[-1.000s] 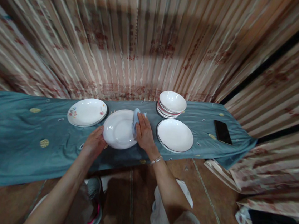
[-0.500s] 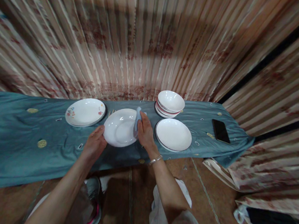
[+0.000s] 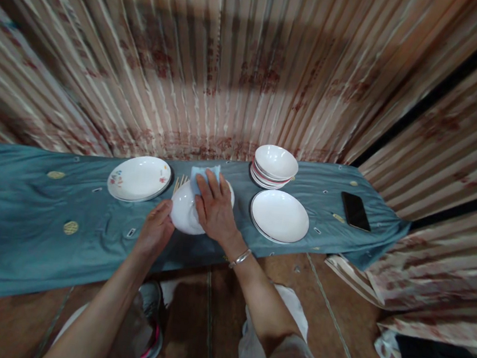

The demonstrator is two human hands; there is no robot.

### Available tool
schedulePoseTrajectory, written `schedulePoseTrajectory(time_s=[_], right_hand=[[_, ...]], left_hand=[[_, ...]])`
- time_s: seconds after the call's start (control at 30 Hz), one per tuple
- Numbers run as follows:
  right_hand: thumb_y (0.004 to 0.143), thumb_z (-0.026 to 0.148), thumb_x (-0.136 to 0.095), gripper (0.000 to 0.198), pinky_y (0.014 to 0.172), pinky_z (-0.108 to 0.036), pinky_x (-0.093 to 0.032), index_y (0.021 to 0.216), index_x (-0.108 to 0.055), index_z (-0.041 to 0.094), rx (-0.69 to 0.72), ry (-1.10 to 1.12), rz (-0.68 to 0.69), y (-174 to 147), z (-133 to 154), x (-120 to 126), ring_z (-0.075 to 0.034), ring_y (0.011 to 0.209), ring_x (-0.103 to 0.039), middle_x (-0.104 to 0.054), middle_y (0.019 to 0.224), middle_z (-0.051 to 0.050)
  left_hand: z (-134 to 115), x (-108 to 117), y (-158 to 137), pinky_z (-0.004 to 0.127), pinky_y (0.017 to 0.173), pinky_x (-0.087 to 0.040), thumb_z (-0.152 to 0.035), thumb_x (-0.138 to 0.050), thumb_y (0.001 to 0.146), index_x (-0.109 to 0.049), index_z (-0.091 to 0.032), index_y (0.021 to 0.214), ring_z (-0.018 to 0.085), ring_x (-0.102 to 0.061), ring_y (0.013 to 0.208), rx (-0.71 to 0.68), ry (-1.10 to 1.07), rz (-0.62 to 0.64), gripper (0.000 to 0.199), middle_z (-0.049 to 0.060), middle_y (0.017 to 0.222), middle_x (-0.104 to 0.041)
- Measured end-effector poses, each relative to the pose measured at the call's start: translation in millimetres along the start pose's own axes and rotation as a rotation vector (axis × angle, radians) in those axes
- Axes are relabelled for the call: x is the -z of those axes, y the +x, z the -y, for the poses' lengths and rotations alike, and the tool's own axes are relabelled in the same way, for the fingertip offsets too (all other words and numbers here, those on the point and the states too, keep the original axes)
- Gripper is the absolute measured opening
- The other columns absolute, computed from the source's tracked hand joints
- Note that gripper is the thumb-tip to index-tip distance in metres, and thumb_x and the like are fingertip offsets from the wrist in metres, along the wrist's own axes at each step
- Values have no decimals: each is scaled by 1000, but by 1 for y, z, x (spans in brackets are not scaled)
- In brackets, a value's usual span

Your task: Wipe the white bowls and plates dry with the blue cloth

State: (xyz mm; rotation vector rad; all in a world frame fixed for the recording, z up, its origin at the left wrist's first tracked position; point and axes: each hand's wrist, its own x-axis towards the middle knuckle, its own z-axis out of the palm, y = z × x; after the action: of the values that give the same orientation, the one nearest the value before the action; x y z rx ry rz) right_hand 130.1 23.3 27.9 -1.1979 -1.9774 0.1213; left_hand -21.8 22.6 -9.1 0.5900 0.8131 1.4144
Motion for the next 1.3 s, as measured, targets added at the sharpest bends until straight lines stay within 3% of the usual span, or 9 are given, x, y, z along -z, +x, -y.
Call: schedulePoseTrajectory(time_s=[0.17,0.27,0.43,0.6,0.8,0.93,1.1,1.3], right_hand=[[95,24,-43,52,124,-55,-13,147,-46,18,55,-115,89,-3,14,-6,-30,153,-15,-35,160,-8],[96,25,-43,51,123,-55,-14,147,-45,22,43,-206,71,-3,13,-5,-30,151,-21,-37,159,-7],[100,26,-35,51,120,-54,-19,149,-40,15,-54,-271,4,-4,-3,-1,-29,149,-25,-35,159,-13],[101,29,-28,51,119,-54,-24,149,-38,13,-158,-150,-76,-8,-28,-8,-27,147,-31,-38,156,-16],[102,45,-26,59,119,-57,-31,148,-40,11,-332,165,-193,-29,-54,-20,-29,145,-37,-47,150,-19],[100,55,-30,66,121,-55,-29,149,-40,12,-447,324,-172,-44,-60,-26,-28,145,-38,-48,149,-18],[98,59,-31,73,122,-49,-28,149,-37,8,-563,368,-148,-58,-59,-32,-27,146,-37,-42,154,-20],[97,57,-36,72,120,-47,-31,150,-36,9,-559,338,-46,-72,-55,-29,-29,143,-42,-44,153,-19]], left_hand=[[-4,-1,0,28,83,-51,-35,-79,71,-66,-19,74,21,-66,89,-75,66,10,20,1,75,-69],[-7,-5,-1,29,84,-51,-36,-79,70,-67,-17,78,20,-66,90,-86,86,15,24,3,78,-71],[-8,-11,-2,32,86,-52,-43,-83,63,-69,-17,80,23,-67,95,-82,84,22,35,5,81,-74],[-9,-9,0,30,82,-52,-44,-87,58,-68,-18,74,21,-67,88,-80,69,-26,36,3,75,-72],[-7,1,4,29,82,-51,-42,-83,66,-70,-15,81,17,-64,79,-83,104,-33,34,4,78,-71],[-4,8,8,26,82,-49,-39,-82,68,-69,-16,77,15,-62,77,-99,111,-58,27,3,78,-69],[0,12,13,28,84,-49,-36,-80,69,-69,-17,77,17,-62,80,-110,85,-100,24,3,79,-69],[2,11,16,29,89,-49,-35,-83,64,-70,-17,77,18,-64,86,-116,5,-93,26,5,85,-73]])
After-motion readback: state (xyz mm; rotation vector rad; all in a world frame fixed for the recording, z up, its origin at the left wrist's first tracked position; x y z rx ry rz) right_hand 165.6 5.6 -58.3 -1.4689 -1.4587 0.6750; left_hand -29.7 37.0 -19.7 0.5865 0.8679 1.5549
